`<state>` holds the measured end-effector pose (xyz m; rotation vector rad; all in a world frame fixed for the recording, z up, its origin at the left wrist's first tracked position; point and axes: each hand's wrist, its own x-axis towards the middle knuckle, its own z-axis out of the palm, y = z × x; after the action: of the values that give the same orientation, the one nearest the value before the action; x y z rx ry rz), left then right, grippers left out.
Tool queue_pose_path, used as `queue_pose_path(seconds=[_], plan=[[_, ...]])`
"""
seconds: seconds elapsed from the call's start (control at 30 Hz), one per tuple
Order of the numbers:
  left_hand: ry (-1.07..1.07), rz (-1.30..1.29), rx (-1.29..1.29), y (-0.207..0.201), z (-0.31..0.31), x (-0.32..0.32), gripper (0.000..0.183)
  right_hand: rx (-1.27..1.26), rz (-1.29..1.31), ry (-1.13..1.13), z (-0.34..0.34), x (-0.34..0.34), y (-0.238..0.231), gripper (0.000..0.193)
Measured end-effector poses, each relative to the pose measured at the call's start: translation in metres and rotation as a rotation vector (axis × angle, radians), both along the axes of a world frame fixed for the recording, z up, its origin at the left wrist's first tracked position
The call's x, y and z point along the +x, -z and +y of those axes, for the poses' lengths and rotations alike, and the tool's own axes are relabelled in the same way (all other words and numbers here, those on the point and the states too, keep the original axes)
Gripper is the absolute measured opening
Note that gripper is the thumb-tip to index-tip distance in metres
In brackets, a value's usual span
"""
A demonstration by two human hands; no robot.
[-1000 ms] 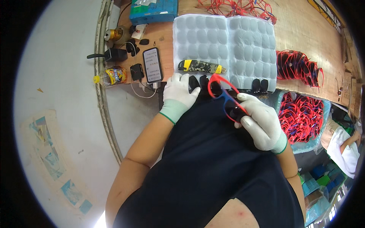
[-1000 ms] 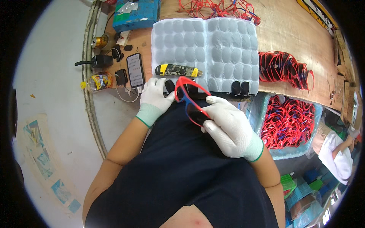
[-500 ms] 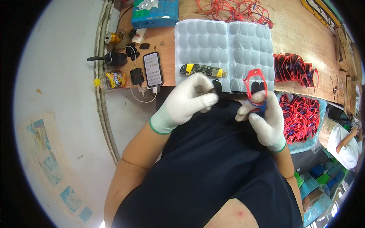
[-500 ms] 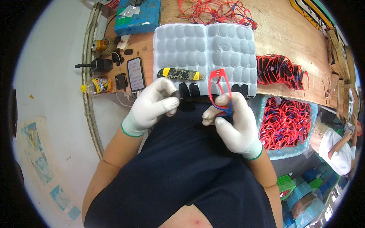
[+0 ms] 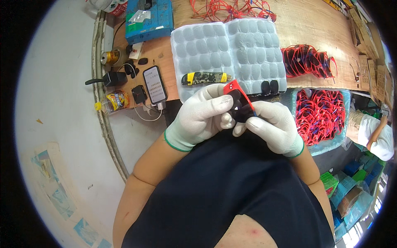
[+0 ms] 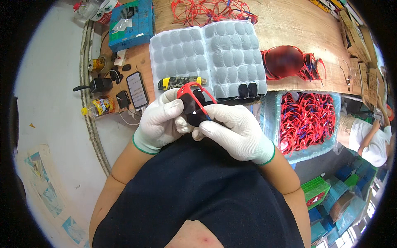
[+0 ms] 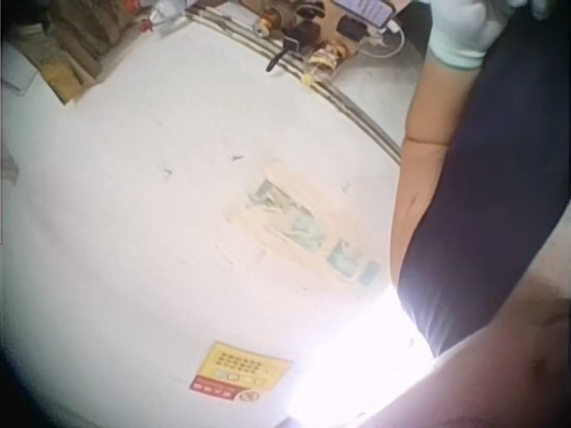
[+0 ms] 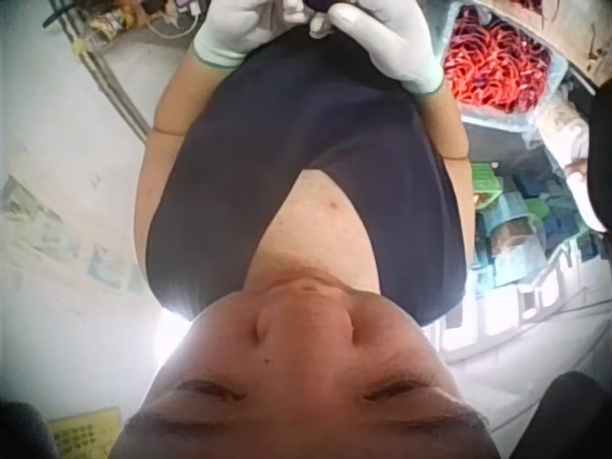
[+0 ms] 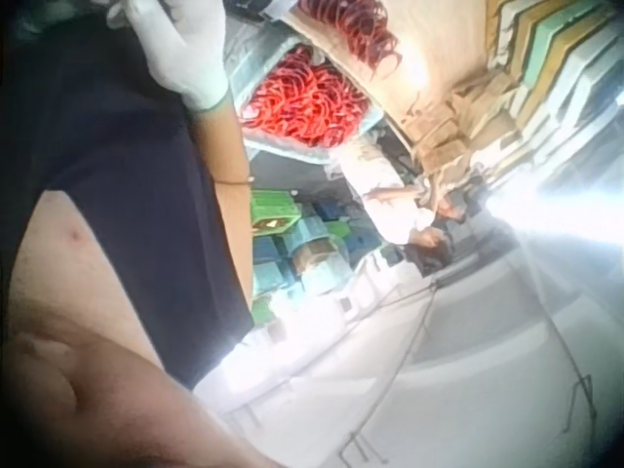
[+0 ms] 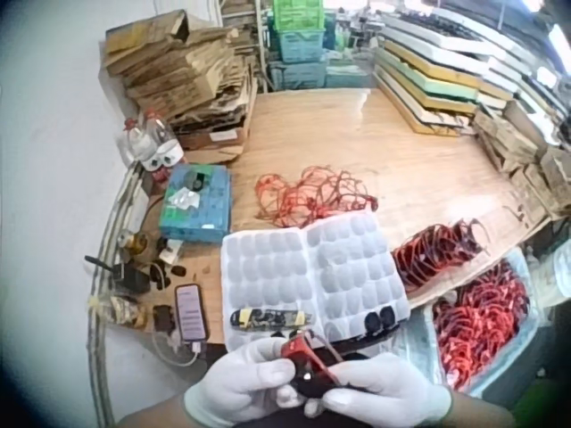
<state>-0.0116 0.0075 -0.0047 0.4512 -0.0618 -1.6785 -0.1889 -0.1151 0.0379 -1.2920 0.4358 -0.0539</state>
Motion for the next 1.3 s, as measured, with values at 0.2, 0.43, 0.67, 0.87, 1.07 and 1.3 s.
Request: queue_pose_path(seconds=[0.2, 0.43, 0.67, 0.87, 1.07, 1.3], plan=[[-0.032, -0.246, 0.156, -0.007, -0.007, -0.008, 0.016, -0.307, 0.029, 0.152, 0.010, -0.003, 0.005, 0.019], [0.051, -0.411, 0.199, 0.001, -0.005, -0.006, 0.017, -0.876, -0.078, 0.142, 0.010, -0.002, 0.012, 0.015], [-0.008, -0.535, 0.327, -0.020, -0.006, -0.012, 0.030, -1.212, -0.231, 0.138, 0.005, 0.006, 0.022, 0.019], [-0.039, -0.797, 0.229, -0.018, 0.004, -0.003, 0.027, -0.776, 0.017, 0.019, 0.009, 0.009, 0.010, 0.018], [-0.129, -0.863, 0.146, -0.016, 0.007, -0.004, 0.021, -0.530, 0.078, 0.092, 0.004, 0.016, 0.003, 0.014], [-0.105, -0.984, 0.092, -0.022, -0.001, -0.004, 0.018, -0.529, 0.109, 0.315, 0.018, 0.030, 0.006, 0.017]])
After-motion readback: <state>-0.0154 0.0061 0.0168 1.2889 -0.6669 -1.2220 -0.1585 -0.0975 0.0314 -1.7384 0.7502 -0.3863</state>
